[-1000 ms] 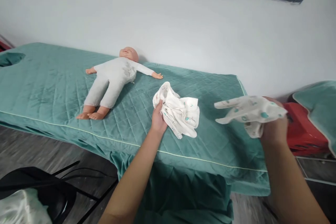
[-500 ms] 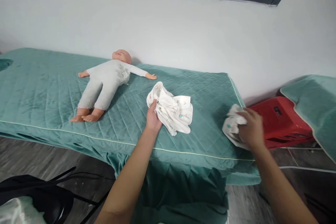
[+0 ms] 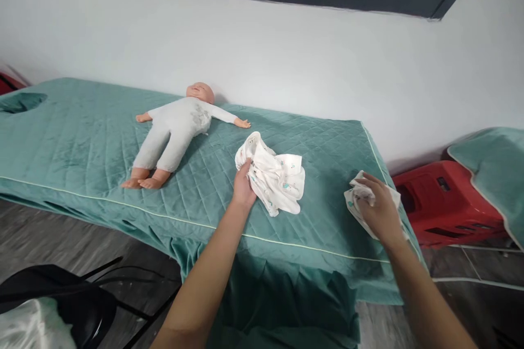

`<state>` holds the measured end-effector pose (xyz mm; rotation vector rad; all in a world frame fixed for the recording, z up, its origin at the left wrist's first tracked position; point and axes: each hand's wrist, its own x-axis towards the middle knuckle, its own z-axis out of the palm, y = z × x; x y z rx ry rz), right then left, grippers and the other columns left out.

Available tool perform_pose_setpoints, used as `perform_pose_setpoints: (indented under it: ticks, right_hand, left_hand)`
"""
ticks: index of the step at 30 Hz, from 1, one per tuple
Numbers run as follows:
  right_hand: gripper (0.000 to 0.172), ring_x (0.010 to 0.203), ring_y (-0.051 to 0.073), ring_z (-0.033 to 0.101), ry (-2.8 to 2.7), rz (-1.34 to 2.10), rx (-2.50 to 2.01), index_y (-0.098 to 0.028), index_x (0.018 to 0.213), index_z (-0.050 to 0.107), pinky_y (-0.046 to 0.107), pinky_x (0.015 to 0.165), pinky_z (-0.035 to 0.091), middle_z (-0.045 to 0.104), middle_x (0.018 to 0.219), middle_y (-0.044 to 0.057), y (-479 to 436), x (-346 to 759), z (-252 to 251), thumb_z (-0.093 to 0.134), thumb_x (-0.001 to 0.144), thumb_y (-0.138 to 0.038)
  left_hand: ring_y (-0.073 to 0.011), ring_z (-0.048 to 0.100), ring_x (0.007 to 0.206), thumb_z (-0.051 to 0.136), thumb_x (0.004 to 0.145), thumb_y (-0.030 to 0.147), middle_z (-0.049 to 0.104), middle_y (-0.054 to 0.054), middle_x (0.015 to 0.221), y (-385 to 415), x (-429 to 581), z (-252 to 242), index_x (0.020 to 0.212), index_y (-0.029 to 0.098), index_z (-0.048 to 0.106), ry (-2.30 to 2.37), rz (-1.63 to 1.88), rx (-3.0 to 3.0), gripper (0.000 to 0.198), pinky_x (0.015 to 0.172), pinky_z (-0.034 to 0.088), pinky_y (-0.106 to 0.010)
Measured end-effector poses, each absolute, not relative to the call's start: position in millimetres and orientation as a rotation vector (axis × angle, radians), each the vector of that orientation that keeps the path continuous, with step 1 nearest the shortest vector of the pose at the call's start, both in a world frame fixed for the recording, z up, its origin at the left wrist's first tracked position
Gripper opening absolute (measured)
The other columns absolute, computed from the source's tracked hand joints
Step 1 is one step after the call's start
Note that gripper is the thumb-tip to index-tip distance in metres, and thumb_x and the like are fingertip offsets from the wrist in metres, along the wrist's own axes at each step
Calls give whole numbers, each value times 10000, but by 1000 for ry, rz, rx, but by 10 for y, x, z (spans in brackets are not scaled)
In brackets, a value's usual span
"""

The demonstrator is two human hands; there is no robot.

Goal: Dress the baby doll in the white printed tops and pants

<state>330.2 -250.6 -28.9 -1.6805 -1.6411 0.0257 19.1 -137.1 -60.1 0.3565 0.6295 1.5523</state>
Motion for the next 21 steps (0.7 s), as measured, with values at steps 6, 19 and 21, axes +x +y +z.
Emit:
perform_pose_setpoints:
  ticks: [6,19,21]
  right_hand:
    - [497,1348,286,530,-1608,517,-1377,-228,1347,528,540,1170,379,575,1430,132,-2108,2062,-176,631,909,-439]
    - [256,862,203,657,-1992,245,-1341,-201,1003,740,332,816,483,747,928,9,-1124,2130,1190,540,846,-173]
    - [322,867,203,663,-1998,142,-1366,-212,1035,739,325,795,484,753,962,16,-1182,2295,1336,501,831,-142]
  left_hand:
    - [-212,731,945,831,706,230,779,-11,1006,-1210,211,-393,1068,215,716,837,1708,587,380,934,553,-332]
    - [-137,542,760,646,871,220,554,24,745,-1212,-134,1115,841,186,584,1240,1514,2022,77,746,426,-254]
    - [-166,575,824,608,864,179,594,5,804,-1215,-184,1230,905,205,582,1445,1444,2253,55,754,432,-268]
